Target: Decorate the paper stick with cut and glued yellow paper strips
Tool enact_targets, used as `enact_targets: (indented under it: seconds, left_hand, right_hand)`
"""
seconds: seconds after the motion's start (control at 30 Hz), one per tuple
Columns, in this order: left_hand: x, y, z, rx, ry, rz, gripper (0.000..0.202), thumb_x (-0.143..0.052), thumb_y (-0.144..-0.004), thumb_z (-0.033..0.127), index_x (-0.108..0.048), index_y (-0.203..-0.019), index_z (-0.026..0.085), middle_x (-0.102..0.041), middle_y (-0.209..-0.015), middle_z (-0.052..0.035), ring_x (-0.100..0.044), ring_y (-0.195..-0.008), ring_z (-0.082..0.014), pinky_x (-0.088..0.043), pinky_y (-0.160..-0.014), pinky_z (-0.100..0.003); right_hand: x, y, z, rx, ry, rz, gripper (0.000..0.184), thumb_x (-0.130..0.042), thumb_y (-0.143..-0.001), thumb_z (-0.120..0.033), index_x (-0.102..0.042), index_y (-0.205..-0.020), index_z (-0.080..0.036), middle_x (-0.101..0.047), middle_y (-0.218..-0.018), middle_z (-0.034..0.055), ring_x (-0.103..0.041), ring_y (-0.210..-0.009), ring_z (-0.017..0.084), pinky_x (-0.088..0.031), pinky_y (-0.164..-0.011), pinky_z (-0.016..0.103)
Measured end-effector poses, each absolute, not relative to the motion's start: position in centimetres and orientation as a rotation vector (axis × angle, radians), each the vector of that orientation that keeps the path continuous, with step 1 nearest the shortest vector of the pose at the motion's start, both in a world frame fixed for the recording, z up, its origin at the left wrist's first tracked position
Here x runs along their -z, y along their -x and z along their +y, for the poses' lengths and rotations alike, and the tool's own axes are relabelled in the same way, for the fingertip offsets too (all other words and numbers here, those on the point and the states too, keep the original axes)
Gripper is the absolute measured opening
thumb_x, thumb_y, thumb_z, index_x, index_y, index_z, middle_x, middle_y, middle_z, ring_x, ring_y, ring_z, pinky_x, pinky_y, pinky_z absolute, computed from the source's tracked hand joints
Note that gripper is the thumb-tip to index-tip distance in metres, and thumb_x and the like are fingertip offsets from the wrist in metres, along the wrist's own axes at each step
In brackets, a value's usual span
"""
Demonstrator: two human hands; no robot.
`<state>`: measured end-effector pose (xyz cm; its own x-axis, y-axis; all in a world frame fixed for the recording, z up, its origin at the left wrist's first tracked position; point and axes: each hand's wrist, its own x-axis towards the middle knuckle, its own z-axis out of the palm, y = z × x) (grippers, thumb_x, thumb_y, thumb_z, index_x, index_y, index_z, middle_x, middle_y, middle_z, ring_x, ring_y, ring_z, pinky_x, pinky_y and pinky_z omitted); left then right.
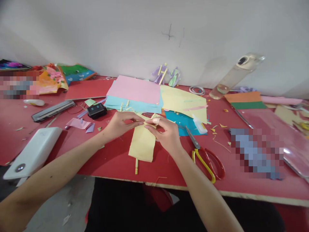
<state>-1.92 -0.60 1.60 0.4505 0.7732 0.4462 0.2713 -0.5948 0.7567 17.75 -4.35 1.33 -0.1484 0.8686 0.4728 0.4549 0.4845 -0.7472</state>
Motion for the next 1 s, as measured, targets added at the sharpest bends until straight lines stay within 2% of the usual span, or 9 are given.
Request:
enact_targets:
  seconds: [0.23, 0.37, 0.43, 0.57, 0.67, 0.87, 1.0]
  left_hand:
    - [-2.3, 1.7, -0.5, -0.992, -2.038, 0.878, 0.013, -0.064, -0.083, 0.027, -0.073, -0.087, 0.018, -0.075, -0.087, -0.0060, -0.068, -0.079, -0.0157, -0.054, -0.071, -0.026]
    - [-2.9, 1.6, -0.3, -0.927, -2.031, 0.903, 0.015, -0.065, -0.082, 0.029, -0.073, -0.088, 0.018, -0.075, -0.088, -0.0072, -0.068, -0.080, -0.0165, -0.053, -0.070, -0.026]
    - [-3.1, 1.7, -0.2, -0.911, -2.048, 0.924, 0.016, -0.066, -0.082, 0.031, -0.074, -0.087, 0.018, -0.075, -0.086, -0.0069, -0.067, -0.079, -0.0161, -0.053, -0.067, -0.026]
    - [-3.0, 1.9, -0.6, -0.922, -2.038, 0.932, 0.013, -0.067, -0.080, 0.029, -0.073, -0.084, 0.018, -0.075, -0.081, -0.0050, -0.067, -0.075, -0.0150, -0.052, -0.065, -0.024]
    - [-2.7, 2.1, -1.1, -0.927, -1.992, 0.953, 0.011, -0.068, -0.079, 0.027, -0.073, -0.082, 0.017, -0.075, -0.082, -0.0054, -0.068, -0.075, -0.0152, -0.053, -0.068, -0.024]
    - [-2.0, 2.7, -1.4, -0.919, -1.941, 0.920, 0.012, -0.066, -0.081, 0.029, -0.073, -0.082, 0.019, -0.075, -0.086, -0.0052, -0.068, -0.079, -0.0154, -0.054, -0.072, -0.025]
    - [-1.6, 2.6, -1.4, -0.931, -1.952, 0.909, 0.015, -0.065, -0.083, 0.032, -0.072, -0.083, 0.018, -0.075, -0.085, -0.0053, -0.068, -0.079, -0.0157, -0.053, -0.070, -0.025]
  right_hand:
    - [-1.1, -18.2, -4.1, -0.529, 1.125, -1.780, 0.010, -0.064, -0.085, -0.031, -0.072, -0.087, -0.026, -0.073, -0.085, 0.0003, -0.068, -0.080, 0.017, -0.055, -0.069, 0.029]
    - [-0.9, -18.5, -4.1, -0.551, 1.140, -1.743, 0.014, -0.062, -0.087, -0.035, -0.073, -0.091, -0.027, -0.073, -0.081, -0.0018, -0.061, -0.052, 0.010, -0.052, -0.054, 0.026]
    - [-0.9, -18.5, -4.1, -0.548, 1.140, -1.753, 0.016, -0.061, -0.087, -0.037, -0.073, -0.091, -0.028, -0.073, -0.080, -0.0024, -0.058, -0.047, 0.009, -0.051, -0.052, 0.026]
    - [-1.1, -18.6, -4.1, -0.517, 1.121, -1.816, 0.015, -0.061, -0.087, -0.037, -0.074, -0.090, -0.030, -0.074, -0.084, -0.0028, -0.059, -0.048, 0.009, -0.050, -0.053, 0.026]
    - [-1.2, -18.6, -4.2, -0.524, 1.112, -1.887, 0.016, -0.059, -0.089, -0.037, -0.073, -0.093, -0.030, -0.073, -0.078, -0.0034, -0.059, -0.047, 0.009, -0.050, -0.054, 0.026]
    - [-1.3, -18.5, -4.4, -0.483, 1.116, -1.983, 0.016, -0.061, -0.088, -0.036, -0.073, -0.095, -0.028, -0.073, -0.079, -0.0017, -0.067, -0.064, 0.014, -0.051, -0.057, 0.026]
    - [-1.5, -18.6, -4.5, -0.418, 1.113, -2.015, 0.014, -0.060, -0.089, -0.034, -0.072, -0.092, -0.028, -0.073, -0.080, -0.0021, -0.068, -0.065, 0.015, -0.050, -0.058, 0.027]
